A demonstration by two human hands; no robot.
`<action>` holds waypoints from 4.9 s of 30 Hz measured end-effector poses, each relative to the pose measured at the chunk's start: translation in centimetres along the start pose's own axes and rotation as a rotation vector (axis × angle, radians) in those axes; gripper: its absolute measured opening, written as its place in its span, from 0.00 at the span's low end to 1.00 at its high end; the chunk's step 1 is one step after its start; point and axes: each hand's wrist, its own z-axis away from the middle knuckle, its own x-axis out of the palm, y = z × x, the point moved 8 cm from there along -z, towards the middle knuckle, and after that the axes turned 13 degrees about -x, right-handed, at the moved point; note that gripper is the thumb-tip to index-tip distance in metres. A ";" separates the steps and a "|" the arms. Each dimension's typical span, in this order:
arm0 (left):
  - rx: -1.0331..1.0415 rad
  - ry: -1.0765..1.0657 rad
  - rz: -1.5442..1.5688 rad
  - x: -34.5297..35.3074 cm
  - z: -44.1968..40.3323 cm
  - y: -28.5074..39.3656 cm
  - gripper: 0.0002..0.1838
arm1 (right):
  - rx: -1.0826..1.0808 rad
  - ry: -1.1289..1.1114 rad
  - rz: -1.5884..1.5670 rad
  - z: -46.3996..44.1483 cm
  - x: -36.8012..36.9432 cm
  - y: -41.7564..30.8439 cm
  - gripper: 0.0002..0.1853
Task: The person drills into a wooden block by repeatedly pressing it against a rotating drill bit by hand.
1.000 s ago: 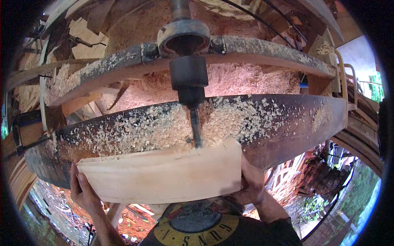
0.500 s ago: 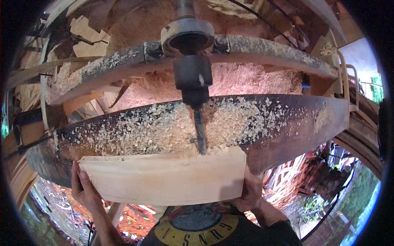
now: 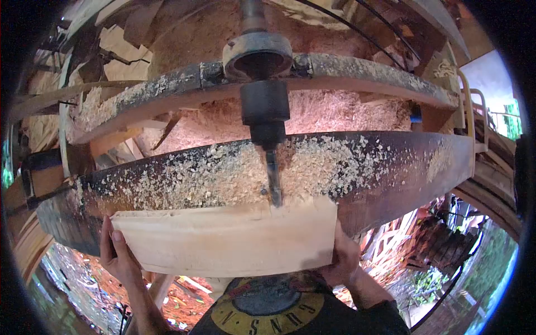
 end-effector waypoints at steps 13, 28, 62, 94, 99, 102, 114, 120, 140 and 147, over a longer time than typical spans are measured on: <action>-0.057 0.044 -0.007 0.1 0.3 -0.1 0.25 | 0.193 -0.005 -0.121 0.4 -0.3 1.0 0.55; -0.003 -0.006 0.016 0.0 0.3 -0.4 0.25 | 0.020 0.040 -0.037 0.9 0.2 -0.2 0.57; -0.053 -0.018 -0.028 -1.4 0.4 -1.6 0.26 | -0.121 0.107 0.001 2.9 0.2 0.2 0.51; -0.015 -0.014 0.032 -1.2 -0.9 -1.2 0.26 | 0.090 0.036 -0.101 0.7 1.0 -0.3 0.53; -0.003 -0.045 0.042 -1.1 -1.2 -1.0 0.26 | 0.042 0.015 -0.014 0.8 1.4 -0.5 0.53; 0.000 -0.025 0.006 -0.9 -1.2 -0.7 0.26 | 0.075 0.019 -0.040 -0.4 1.0 -0.4 0.53; 0.051 -0.022 -0.060 -0.9 -1.6 -0.2 0.26 | 0.098 0.013 -0.095 0.1 1.4 -0.3 0.54; 0.017 -0.046 -0.012 -1.5 -2.0 -1.2 0.25 | 0.037 -0.021 0.022 2.0 2.6 0.0 0.54; 0.036 -0.064 -0.015 -1.6 -2.2 -0.9 0.25 | 0.022 0.061 -0.132 1.4 2.4 -0.9 0.51; 0.038 -0.007 -0.094 -0.2 -1.4 0.8 0.24 | -0.017 0.017 0.044 -0.8 0.5 0.1 0.55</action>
